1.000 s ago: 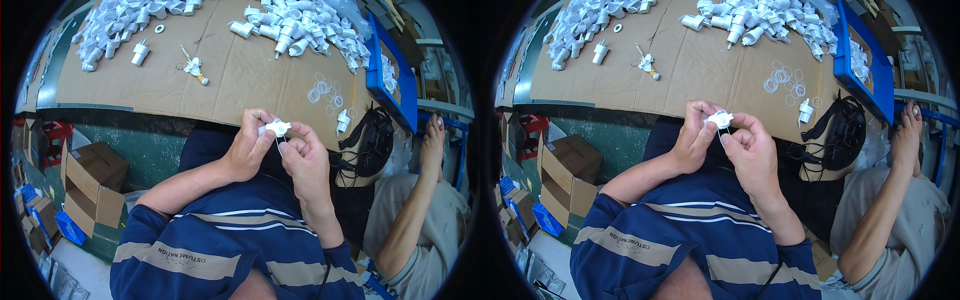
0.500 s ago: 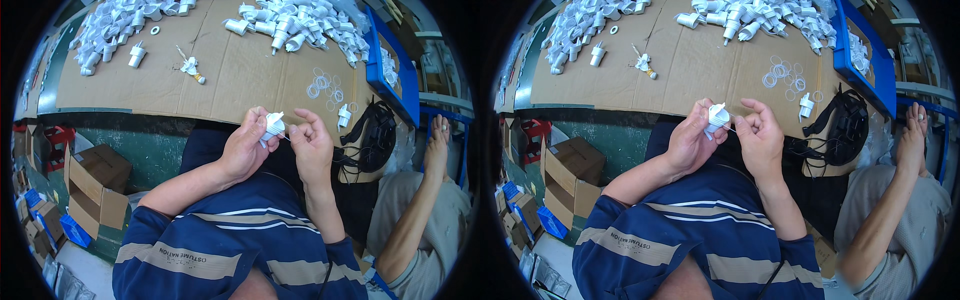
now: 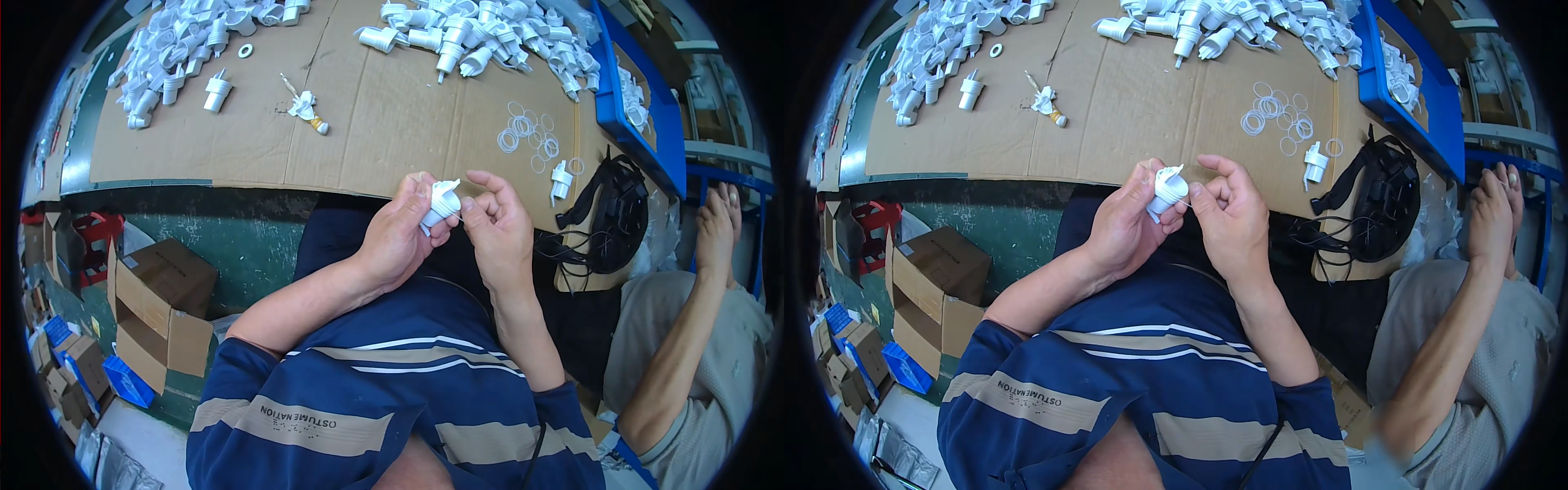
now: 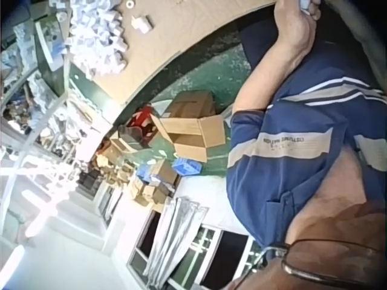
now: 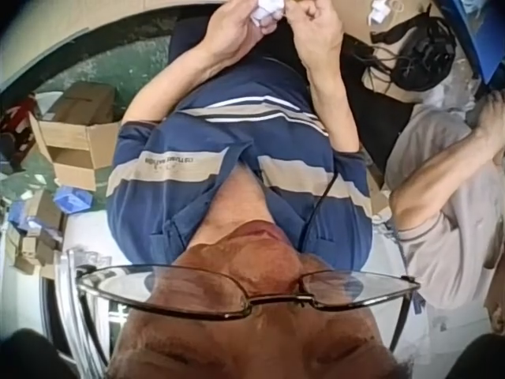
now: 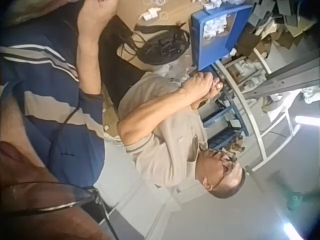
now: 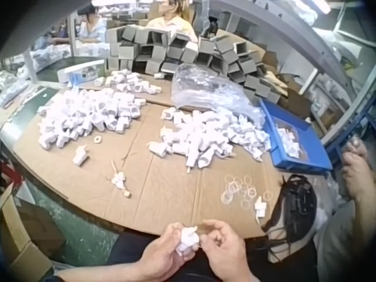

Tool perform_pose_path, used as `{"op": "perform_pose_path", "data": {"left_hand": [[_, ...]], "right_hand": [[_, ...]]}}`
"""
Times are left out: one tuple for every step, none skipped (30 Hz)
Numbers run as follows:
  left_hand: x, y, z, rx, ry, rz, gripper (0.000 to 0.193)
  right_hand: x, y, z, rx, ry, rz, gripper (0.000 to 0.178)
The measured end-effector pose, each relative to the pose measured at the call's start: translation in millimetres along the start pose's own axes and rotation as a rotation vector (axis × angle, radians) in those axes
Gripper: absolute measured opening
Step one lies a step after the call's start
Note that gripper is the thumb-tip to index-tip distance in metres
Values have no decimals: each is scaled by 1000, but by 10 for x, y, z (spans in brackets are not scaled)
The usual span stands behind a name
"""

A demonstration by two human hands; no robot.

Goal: Assemble small white plastic components by fitting rubber rings onto them.

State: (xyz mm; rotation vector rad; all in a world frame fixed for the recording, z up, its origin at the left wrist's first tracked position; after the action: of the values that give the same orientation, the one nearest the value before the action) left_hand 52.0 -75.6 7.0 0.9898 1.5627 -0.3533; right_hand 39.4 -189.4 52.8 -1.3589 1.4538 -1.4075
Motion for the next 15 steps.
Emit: {"op": "perform_pose_path", "data": {"left_hand": [[4,3,-3,0,0,0,20],[12,-4,-6,9,1,-6,21],[21,-13,-7,19,1,-12,21],[30,-23,-8,28,2,-18,22],[38,-33,-7,38,3,-24,22],[48,-33,-5,38,3,-24,22],[41,-40,0,43,-16,-21,23],[35,-46,7,47,-34,-19,24],[31,-53,14,52,-53,-16,25],[28,-60,20,57,-71,-13,26],[48,-63,31,57,-72,-12,26],[55,-18,37,3,-82,135,27],[51,27,36,-51,-91,283,28],[41,68,28,-106,-100,430,29],[22,103,11,-161,-108,578,30]], "right_hand": [[-1,-1,0,0,0,0,34],[-4,5,-2,-7,-1,9,34],[-7,11,-4,-13,-2,19,34],[-10,17,-5,-20,-2,28,33],[-13,23,-6,-26,-3,38,33],[-13,21,-4,-26,-3,38,33],[-19,34,-2,-44,-8,62,33],[-23,47,-1,-63,-12,86,33],[-26,59,-1,-81,-17,110,33],[-29,73,-4,-98,-22,134,33],[-15,73,-3,-97,-21,134,33],[-2,70,-2,-87,-28,130,31],[12,69,-3,-76,-35,127,30],[22,66,-5,-66,-43,123,28],[23,56,-9,-56,-50,120,26]]}}
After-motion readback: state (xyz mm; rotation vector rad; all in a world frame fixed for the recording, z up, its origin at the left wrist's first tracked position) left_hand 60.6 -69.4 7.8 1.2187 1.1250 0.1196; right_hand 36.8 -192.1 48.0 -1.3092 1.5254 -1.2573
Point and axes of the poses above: each hand's wrist, its own z-axis towards the middle knuckle, its own x-axis out of the back of the hand, y = z × x, the point moved 10 cm from there along z, towards the middle knuckle, and after that the axes turned 6 degrees about x, right-handed, at the moved point
